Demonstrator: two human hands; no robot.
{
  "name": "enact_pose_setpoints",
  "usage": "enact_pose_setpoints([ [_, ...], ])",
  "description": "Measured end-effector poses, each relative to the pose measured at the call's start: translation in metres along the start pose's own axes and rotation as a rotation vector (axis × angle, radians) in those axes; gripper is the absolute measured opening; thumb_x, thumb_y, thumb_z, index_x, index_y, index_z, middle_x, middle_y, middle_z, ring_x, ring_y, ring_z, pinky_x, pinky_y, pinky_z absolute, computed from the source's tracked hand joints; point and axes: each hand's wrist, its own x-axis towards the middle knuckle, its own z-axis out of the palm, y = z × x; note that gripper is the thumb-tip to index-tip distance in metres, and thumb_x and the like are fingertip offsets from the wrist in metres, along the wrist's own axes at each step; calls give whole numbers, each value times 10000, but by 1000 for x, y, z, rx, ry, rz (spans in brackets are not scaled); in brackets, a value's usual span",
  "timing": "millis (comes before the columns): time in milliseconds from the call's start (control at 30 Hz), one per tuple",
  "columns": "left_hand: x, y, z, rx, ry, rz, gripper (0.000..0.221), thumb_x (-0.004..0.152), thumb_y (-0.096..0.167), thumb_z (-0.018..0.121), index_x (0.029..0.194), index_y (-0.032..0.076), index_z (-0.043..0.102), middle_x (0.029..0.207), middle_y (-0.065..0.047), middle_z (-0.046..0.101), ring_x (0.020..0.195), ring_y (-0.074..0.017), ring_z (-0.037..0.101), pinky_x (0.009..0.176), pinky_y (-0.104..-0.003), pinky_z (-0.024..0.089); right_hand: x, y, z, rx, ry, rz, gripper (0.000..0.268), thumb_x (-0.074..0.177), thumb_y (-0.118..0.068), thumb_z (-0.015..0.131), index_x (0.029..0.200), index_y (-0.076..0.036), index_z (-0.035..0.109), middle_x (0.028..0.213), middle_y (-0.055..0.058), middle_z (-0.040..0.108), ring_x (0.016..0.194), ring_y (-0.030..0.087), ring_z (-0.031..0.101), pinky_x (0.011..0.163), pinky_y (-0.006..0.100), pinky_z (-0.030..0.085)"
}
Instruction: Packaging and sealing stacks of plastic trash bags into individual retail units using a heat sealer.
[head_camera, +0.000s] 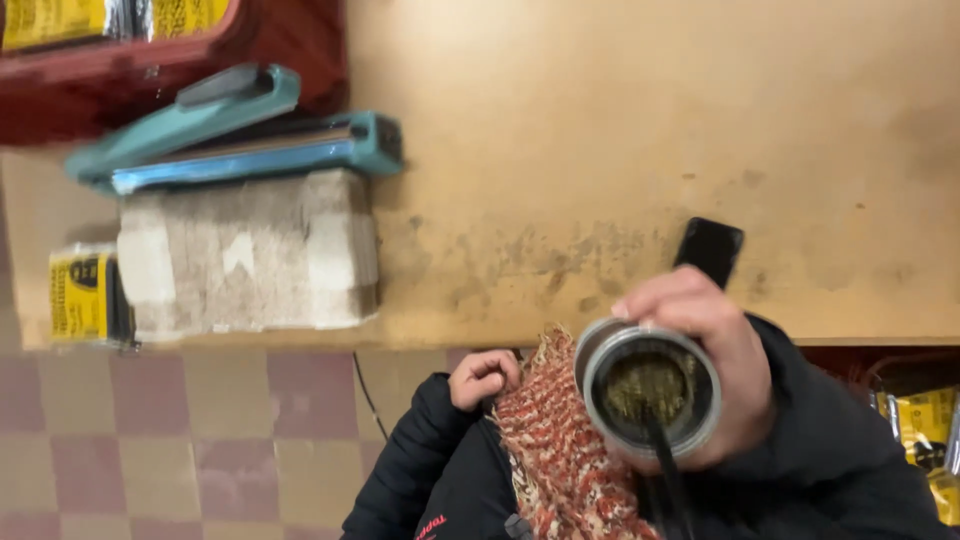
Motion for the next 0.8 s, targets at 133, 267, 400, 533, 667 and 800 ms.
enact_pose_setpoints([
  [133,-39,-7,-1,43,120,106,336,1052,325,607,1045,-7,655,1002,-64,626,908,-132,587,824,-274,467,27,60,31,-70,-101,-45,829,653,-285,953,1242,-29,428,1197,178,581,1076,262,625,934,372,519],
  [267,-82,-29,-16,-37,345,173,264,1048,261,594,1023,4,652,976,-51,628,854,-119,595,781,-261,485,49,162,82,-88,-18,61,798,748,-244,964,1310,-21,443,1178,113,612,1053,179,638,982,326,539],
  [400,-137,-58,-44,-30,714,189,232,1047,222,581,957,21,652,886,-24,640,741,-90,588,684,-238,494,59,307,114,-134,82,113,851,769,-232,1037,1342,1,452,1234,106,638,1141,187,658,1030,353,564],
  [533,-206,-51,-80,24,958,279,256,1055,226,580,913,26,652,813,-17,659,688,-85,594,644,-242,506,51,416,102,-58,81,161,878,776,-196,1024,1373,7,413,1309,114,614,1222,209,664,1100,366,571],
  [667,-296,14,-125,162,1117,325,195,1026,168,600,886,44,656,762,-7,662,663,-91,622,620,-245,505,43,434,111,-164,144,266,712,818,-151,995,1327,26,528,1302,158,651,1201,222,661,1148,391,576],
  [800,-357,70,-204,729,1343,439,108,986,92,648,893,41,667,759,-6,634,681,-83,572,637,-246,496,34,423,115,23,107,413,504,857,-166,922,1221,4,617,1222,145,674,1132,213,669,1110,385,574],
])
